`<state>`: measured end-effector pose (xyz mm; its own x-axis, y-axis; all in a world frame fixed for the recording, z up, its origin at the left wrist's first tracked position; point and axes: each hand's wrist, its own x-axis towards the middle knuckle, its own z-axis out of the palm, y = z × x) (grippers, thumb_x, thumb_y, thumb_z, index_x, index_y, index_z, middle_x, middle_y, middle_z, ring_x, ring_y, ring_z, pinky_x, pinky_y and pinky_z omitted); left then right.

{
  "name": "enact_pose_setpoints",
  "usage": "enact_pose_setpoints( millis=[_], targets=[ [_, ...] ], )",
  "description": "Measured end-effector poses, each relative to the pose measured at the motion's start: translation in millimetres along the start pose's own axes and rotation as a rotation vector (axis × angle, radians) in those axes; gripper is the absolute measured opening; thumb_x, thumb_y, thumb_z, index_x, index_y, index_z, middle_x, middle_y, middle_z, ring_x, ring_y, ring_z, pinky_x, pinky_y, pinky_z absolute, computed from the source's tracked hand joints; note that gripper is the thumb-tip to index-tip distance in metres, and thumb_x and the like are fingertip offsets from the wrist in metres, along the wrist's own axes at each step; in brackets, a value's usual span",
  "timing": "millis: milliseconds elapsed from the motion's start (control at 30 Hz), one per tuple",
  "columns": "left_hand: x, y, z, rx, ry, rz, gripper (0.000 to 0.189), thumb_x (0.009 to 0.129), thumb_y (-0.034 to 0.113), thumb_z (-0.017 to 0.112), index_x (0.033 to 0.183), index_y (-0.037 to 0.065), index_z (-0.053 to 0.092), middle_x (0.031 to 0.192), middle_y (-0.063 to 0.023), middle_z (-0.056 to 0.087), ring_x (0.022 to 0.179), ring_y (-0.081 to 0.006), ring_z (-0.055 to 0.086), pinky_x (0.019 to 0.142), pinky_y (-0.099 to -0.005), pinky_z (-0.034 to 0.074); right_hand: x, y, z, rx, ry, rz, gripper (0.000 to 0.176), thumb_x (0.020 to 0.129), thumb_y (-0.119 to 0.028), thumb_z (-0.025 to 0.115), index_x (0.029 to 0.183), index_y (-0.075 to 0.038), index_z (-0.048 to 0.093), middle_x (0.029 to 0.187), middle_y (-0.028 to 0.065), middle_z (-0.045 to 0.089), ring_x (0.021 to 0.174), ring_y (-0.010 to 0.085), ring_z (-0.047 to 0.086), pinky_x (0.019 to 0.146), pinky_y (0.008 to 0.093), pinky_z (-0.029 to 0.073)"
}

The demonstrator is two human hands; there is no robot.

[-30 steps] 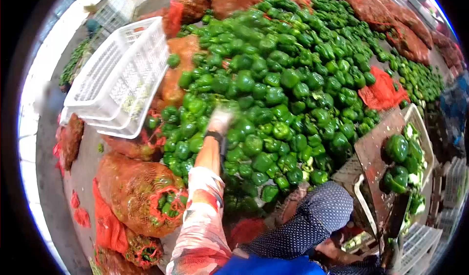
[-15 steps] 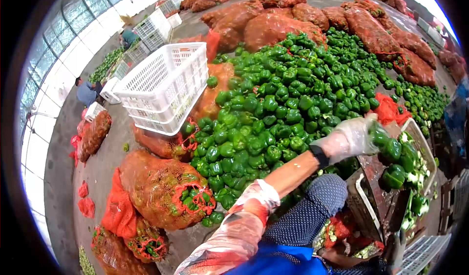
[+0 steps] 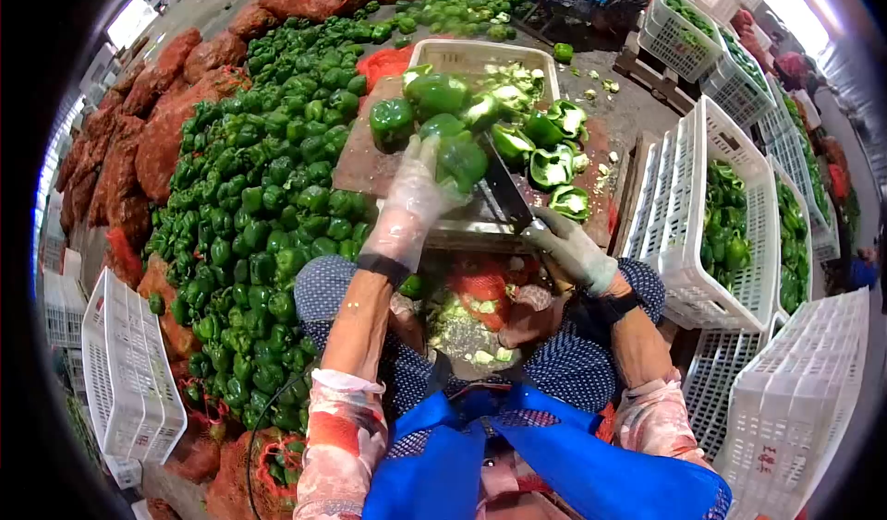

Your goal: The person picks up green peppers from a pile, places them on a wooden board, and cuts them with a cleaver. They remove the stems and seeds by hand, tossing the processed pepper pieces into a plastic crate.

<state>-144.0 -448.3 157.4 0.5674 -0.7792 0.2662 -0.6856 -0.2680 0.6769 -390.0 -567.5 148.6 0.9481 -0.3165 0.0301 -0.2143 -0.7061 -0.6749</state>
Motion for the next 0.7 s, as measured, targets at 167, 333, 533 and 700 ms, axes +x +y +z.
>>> enact_pose_setpoints(
  millis=[167, 333, 533, 700],
  targets=[
    [-19.3, -36.0, 46.8, -0.827, -0.081, -0.321, 0.064, 0.069, -0.003, 0.076, 0.129, 0.002, 0.051, 0.112, -0.0057, 0.062, 0.1, -0.0176, 0.062, 0.089, -0.03, 0.051, -9.2, -18.9, -4.1, 0.259, -0.052, 0.297, 0.05, 0.094, -0.035, 0.053, 0.128, 0.001, 0.049, 0.12, 0.0269, 0.057, 0.11, 0.0374, 0.057, 0.092, 0.0392, 0.045],
    [-20.2, -47.2, 66.6, -0.791, -0.119, -0.266, 0.053, 0.075, -0.011, 0.067, 0.125, 0.004, 0.057, 0.105, -0.0041, 0.063, 0.092, -0.0148, 0.062, 0.083, -0.0259, 0.053, -12.4, -49.7, -26.2, 0.117, 0.08, 0.249, 0.046, 0.095, -0.034, 0.052, 0.125, 0.0, 0.052, 0.113, 0.0243, 0.06, 0.102, 0.0326, 0.06, 0.089, 0.0421, 0.048],
    [-2.9, -12.5, 60.0, -1.024, -0.161, -0.334, 0.052, 0.079, -0.009, 0.065, 0.127, 0.006, 0.053, 0.115, -0.0024, 0.06, 0.099, -0.0141, 0.06, 0.069, -0.0326, 0.056, -21.7, -94.7, -48.1, 0.33, 0.378, 0.062, 0.047, 0.091, -0.016, 0.059, 0.133, 0.001, 0.046, 0.091, 0.0134, 0.062, 0.074, 0.0185, 0.06, 0.068, 0.0326, 0.049],
    [-0.4, -8.6, 60.6, -1.032, -0.071, -0.406, 0.056, 0.075, -0.01, 0.068, 0.128, 0.002, 0.052, 0.12, -0.0062, 0.059, 0.106, -0.0159, 0.058, 0.078, -0.0319, 0.056, 2.5, -85.8, -37.3, 0.221, 0.223, 0.215, 0.045, 0.092, -0.02, 0.057, 0.13, 0.002, 0.046, 0.097, 0.0249, 0.066, 0.087, 0.0279, 0.066, 0.073, 0.0391, 0.052]
  ],
)
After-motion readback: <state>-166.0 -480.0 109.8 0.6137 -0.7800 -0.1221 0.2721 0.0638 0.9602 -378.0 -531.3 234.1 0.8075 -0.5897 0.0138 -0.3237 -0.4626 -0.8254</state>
